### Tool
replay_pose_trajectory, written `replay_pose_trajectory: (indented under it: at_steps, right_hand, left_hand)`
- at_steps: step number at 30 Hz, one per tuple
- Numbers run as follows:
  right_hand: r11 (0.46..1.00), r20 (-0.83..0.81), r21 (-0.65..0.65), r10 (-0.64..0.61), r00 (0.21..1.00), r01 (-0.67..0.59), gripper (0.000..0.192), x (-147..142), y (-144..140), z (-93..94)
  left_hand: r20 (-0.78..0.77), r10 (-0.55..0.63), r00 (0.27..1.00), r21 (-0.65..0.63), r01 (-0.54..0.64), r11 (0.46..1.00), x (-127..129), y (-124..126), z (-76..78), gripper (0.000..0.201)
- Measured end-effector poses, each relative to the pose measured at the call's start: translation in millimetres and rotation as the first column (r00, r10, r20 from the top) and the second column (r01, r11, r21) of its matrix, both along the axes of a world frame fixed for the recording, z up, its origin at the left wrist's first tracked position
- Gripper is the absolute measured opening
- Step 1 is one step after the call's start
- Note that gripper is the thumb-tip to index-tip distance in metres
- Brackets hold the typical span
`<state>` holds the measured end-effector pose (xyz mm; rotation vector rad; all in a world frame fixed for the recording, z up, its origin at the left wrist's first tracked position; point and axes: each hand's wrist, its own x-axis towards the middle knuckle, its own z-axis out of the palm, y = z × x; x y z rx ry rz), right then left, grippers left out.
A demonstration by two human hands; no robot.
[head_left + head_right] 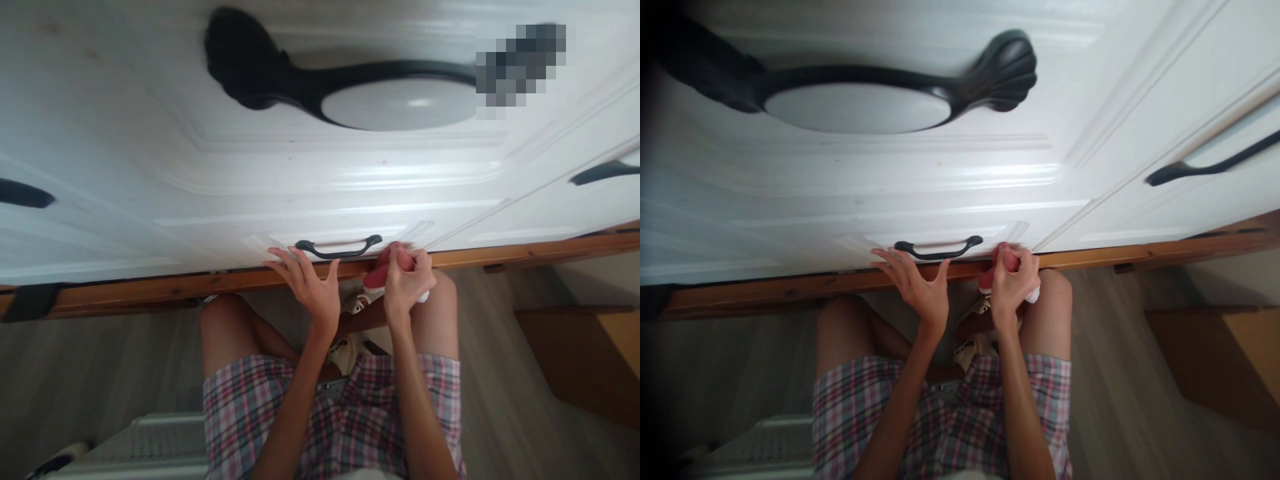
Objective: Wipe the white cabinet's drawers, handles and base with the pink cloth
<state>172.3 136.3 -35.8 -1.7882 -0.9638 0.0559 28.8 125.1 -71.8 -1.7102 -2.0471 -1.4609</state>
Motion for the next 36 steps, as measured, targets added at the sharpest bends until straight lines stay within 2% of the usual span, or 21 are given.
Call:
replay_pose_trajectory:
  at_steps: [2, 6, 8, 11, 16, 20, 24, 28, 32, 35, 36]
  right_hand:
    - [1.000, -0.012, 0.012, -0.027, 1.000, 0.027, 0.036, 0, 1, -1.0]
    - [0.984, -0.208, 0.021, 0.177, 0.962, -0.177, 0.039, -9, 1, -4.3]
    - [0.987, -0.180, 0.015, 0.160, 0.971, -0.159, 0.038, -7, 1, -4.6]
    - [0.999, -0.126, -0.001, 0.047, 0.991, -0.048, 0.037, -2, 0, -3.2]
    - [0.981, -0.160, 0.052, 0.193, 0.968, -0.188, 0.036, -1, 2, -4.6]
    - [0.993, -0.140, 0.060, 0.104, 0.985, -0.097, 0.035, -3, 3, -8.4]
    - [0.982, -0.081, 0.028, 0.187, 0.979, -0.185, 0.037, -4, 1, -10.8]
    - [1.000, -0.027, 0.027, 0.005, 1.000, -0.004, 0.036, 4, 0, -11.4]
    - [0.995, -0.031, 0.021, 0.100, 0.994, -0.100, 0.036, 4, 0, -10.1]
    - [1.000, -0.066, 0.002, 0.018, 0.998, -0.018, 0.038, -3, 0, -10.0]
    - [0.999, -0.070, -0.011, 0.029, 0.997, -0.030, 0.038, -6, 0, -10.1]
  left_hand:
    - [0.010, 0.000, 1.000, 0.001, 0.000, 1.000, 1, 0, 1.0, 0.101]
    - [0.014, -0.007, 1.000, 0.016, 0.007, 1.000, 0, 1, 0.5, 0.106]
    - [0.008, -0.007, 1.000, 0.018, 0.007, 1.000, 0, 2, -0.3, 0.108]
    - [0.007, -0.002, 1.000, -0.001, 0.002, 1.000, -1, 3, -0.4, 0.109]
    - [-0.007, 0.015, 1.000, -0.032, -0.015, 0.999, -1, 2, 1.7, 0.112]
    - [-0.033, 0.016, 0.999, -0.047, -0.017, 0.999, -1, 1, 3.6, 0.111]
    - [-0.031, 0.013, 0.999, -0.036, -0.014, 0.999, -1, 2, 3.5, 0.111]
    - [-0.049, 0.011, 0.999, -0.001, -0.011, 1.000, -1, 3, 1.5, 0.108]
    - [-0.075, 0.016, 0.997, 0.040, -0.013, 0.999, -2, 4, 0.7, 0.104]
    - [-0.089, 0.011, 0.996, 0.039, -0.008, 0.999, -2, 3, 0.9, 0.102]
    - [-0.092, 0.011, 0.996, 0.039, -0.007, 0.999, -2, 3, 1.0, 0.102]
